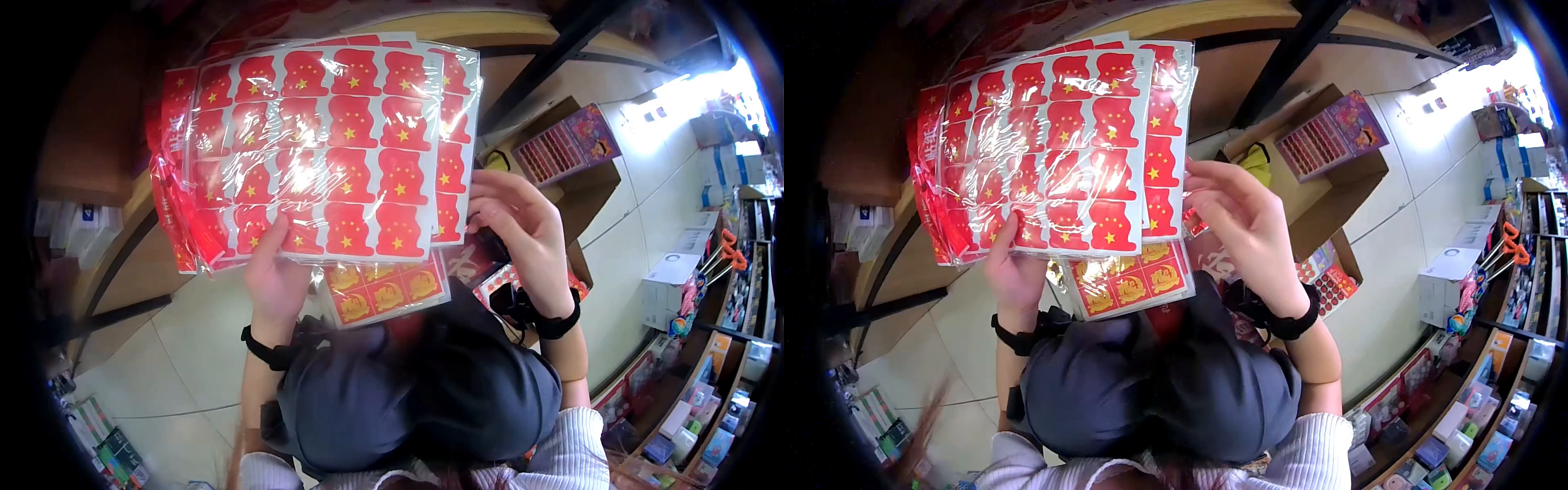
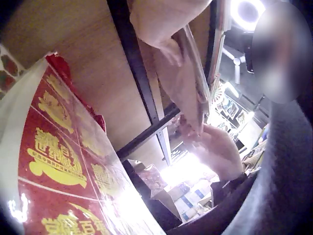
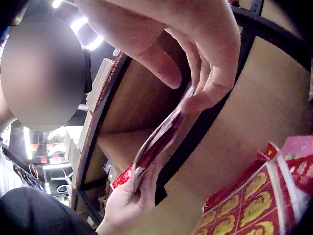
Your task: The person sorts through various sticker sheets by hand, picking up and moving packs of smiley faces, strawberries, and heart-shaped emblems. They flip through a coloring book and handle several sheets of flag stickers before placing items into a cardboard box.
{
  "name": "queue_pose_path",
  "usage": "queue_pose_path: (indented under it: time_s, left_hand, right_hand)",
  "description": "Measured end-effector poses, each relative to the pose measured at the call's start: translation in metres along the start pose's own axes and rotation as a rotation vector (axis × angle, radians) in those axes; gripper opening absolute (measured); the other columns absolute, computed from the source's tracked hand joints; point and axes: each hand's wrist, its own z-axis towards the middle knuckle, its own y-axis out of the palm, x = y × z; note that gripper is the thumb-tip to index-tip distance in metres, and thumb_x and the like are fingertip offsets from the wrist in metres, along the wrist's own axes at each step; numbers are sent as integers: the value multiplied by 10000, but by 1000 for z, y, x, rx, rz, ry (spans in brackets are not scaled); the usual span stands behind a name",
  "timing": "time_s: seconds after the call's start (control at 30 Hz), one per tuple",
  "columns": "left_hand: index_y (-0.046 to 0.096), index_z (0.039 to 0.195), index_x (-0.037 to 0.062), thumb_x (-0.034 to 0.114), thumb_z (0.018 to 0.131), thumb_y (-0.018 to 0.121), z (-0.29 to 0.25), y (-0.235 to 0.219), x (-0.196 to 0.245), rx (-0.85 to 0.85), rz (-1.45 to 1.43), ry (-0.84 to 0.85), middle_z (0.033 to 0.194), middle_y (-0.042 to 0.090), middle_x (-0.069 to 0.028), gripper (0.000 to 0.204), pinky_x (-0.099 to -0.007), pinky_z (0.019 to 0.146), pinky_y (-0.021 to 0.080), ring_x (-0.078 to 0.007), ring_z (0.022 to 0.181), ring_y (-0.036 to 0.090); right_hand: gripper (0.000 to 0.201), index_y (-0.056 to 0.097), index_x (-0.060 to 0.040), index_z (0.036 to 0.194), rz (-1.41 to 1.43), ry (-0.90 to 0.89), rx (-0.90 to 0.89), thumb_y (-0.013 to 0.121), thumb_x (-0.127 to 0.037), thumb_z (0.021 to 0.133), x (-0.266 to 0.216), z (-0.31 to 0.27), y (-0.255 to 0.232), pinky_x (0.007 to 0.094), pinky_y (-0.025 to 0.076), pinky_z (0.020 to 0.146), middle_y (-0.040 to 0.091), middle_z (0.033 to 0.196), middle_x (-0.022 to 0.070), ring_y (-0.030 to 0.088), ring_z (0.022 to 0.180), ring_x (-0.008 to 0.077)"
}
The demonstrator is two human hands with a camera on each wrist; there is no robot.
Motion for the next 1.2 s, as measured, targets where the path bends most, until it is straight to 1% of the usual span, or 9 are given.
queue_pose_path:
  time_s: [0.17, 0.23, 0.37, 0.5, 0.57, 0.63, 0.77, 0.93, 1.2]
  left_hand:
    - [379, 1195, -25, 130, 891, 395, 0, -5, -8, 93, 467, 86, 1189, 466, -136, 341, -395, 944, 360, -230, 1122, 437]
    - [398, 1197, 10, 144, 890, 398, 4, 3, -2, 142, -198, -130, 1191, 477, -112, 335, -393, 918, 373, -231, 1106, 455]
    - [422, 1186, 15, 202, 893, 391, 6, 3, -3, 161, -128, -179, 1164, 503, -109, 349, -390, 905, 379, -225, 1065, 491]
    - [457, 1144, 15, 157, 878, 435, 7, 6, -5, 155, -165, -219, 1126, 514, -82, 303, -377, 914, 354, -208, 1063, 469]
    - [441, 1158, 15, 155, 877, 434, 8, 8, -2, 170, -152, -185, 1127, 512, -85, 314, -380, 920, 349, -212, 1066, 466]
    - [419, 1176, 16, 151, 878, 432, 7, 8, -1, 147, -152, -173, 1141, 502, -82, 328, -380, 928, 344, -213, 1075, 461]
    - [411, 1184, 30, 155, 877, 440, 9, 11, -3, 191, -143, -160, 1167, 481, -83, 333, -390, 936, 337, -207, 1083, 456]
    - [418, 1181, 23, 199, 904, 372, 10, 4, -7, 150, -159, -142, 1133, 525, -112, 332, -369, 889, 383, -221, 1045, 503]
    - [433, 1161, 36, 140, 878, 443, 11, 8, -6, 187, -112, -147, 1122, 513, -80, 301, -383, 897, 382, -207, 1047, 487]
  right_hand:
    - [276, 463, 78, 1085, 22, -142, 2, 493, 38, 813, 8, -6, 10, 219, 440, 749, 552, 983, 93, 538, 873, 103]
    - [297, 539, 39, 1035, -128, -455, -40, 559, 78, 741, 13, -3, 13, 247, 462, 707, 544, 980, 118, 563, 824, 150]
    - [434, 567, -29, 1089, -231, -647, -227, 622, 68, 670, 0, 1, 30, 286, 473, 676, 525, 977, 138, 556, 827, 221]
    - [399, 565, 36, 1059, -144, -579, -325, 629, 53, 666, 3, 5, 38, 309, 430, 793, 504, 1056, 169, 536, 911, 255]
    - [547, 489, -29, 1140, -414, -724, 16, 677, 31, 630, 9, 12, 39, 322, 412, 816, 493, 1035, 139, 480, 981, 242]
    - [754, 320, -33, 1250, -233, -559, 334, 706, 6, 604, 19, 22, 43, 341, 362, 903, 461, 1116, 140, 420, 1081, 245]
    - [867, 226, 12, 1297, -159, -385, 166, 762, -115, 627, 27, 24, 27, 309, 342, 947, 414, 1225, 138, 444, 1112, 201]
    - [763, 237, 64, 1281, -235, -692, 91, 701, -34, 683, 24, 8, 42, 317, 337, 940, 446, 1199, 156, 444, 1118, 196]
    - [411, 457, 17, 1005, -17, -487, -123, 677, 24, 658, 19, 5, 51, 284, 484, 701, 579, 898, 131, 614, 799, 212]
